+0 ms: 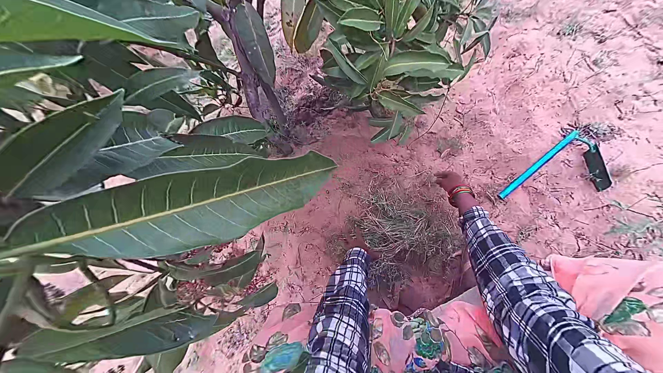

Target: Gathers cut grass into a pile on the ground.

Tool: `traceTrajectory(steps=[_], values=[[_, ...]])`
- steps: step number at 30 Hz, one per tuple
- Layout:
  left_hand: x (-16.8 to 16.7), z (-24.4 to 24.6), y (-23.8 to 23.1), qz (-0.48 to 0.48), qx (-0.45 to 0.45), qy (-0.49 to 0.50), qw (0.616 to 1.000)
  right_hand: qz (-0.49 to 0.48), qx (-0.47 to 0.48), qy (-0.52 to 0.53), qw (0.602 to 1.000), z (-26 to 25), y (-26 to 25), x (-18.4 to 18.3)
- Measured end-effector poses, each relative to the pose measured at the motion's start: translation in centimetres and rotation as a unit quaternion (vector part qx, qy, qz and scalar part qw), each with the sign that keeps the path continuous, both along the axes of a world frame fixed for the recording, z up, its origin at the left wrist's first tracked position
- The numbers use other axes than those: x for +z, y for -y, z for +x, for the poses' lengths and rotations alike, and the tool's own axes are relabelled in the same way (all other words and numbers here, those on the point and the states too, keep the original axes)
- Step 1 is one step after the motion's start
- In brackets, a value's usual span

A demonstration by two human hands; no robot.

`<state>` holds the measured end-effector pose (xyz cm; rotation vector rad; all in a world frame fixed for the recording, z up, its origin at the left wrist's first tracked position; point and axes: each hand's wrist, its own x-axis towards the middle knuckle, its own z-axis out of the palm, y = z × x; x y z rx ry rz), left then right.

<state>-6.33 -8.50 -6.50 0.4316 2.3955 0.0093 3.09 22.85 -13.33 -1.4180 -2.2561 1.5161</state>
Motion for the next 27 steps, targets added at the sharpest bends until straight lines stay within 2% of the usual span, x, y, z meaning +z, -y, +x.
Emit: traceTrajectory(steps=[1,2,3,6,8,10,13,16,17,20,23,24,27], values=[[-6.6,-0.7,0.5,0.062,0.039,-0.088,0.993,0.013,-0.041,0.027,0.999,-0.4,-1.4,-1.3],[-9.7,-1.8,0.2,-0.003,0.023,-0.092,0.995,0.024,-0.067,0.066,0.995,-1.0,-2.8,-2.9],[-10.5,-2.7,-0.5,-0.074,0.005,-0.067,0.995,0.023,-0.079,0.106,0.991,-1.5,-3.5,-4.0],[-11.0,-3.2,-1.3,-0.096,0.011,-0.061,0.993,0.0,-0.067,0.19,0.98,-4.7,-2.2,-5.4],[-11.4,-2.7,-1.6,-0.094,0.024,-0.077,0.992,-0.006,-0.054,0.196,0.979,-8.6,0.1,-6.5],[-11.4,-2.6,-1.9,-0.099,0.03,-0.082,0.991,0.018,-0.007,0.18,0.984,-13.0,3.1,-6.0],[-11.5,-2.6,-2.2,-0.108,0.032,-0.083,0.99,0.056,0.139,0.14,0.979,-18.0,8.5,-3.0],[-11.0,-2.4,-2.4,-0.128,0.028,-0.07,0.989,0.092,0.34,0.1,0.93,-20.2,13.9,-2.6],[-10.6,-2.2,-2.6,-0.13,0.031,-0.057,0.989,0.089,0.395,0.101,0.909,-20.0,15.2,-2.2],[-10.2,-2.3,-2.4,-0.098,0.073,-0.04,0.992,0.11,0.468,0.126,0.868,-17.6,17.5,0.0],[-11.3,-2.3,-2.2,-0.04,0.191,-0.067,0.978,0.16,0.526,0.105,0.829,-13.1,17.1,-0.8],[-11.5,-2.3,-2.3,-0.041,0.2,-0.071,0.976,0.171,0.539,0.095,0.819,-11.5,16.4,-1.4],[-11.4,-2.3,-2.3,-0.108,0.088,-0.054,0.989,0.143,0.567,0.109,0.804,-7.3,13.5,-1.9]])
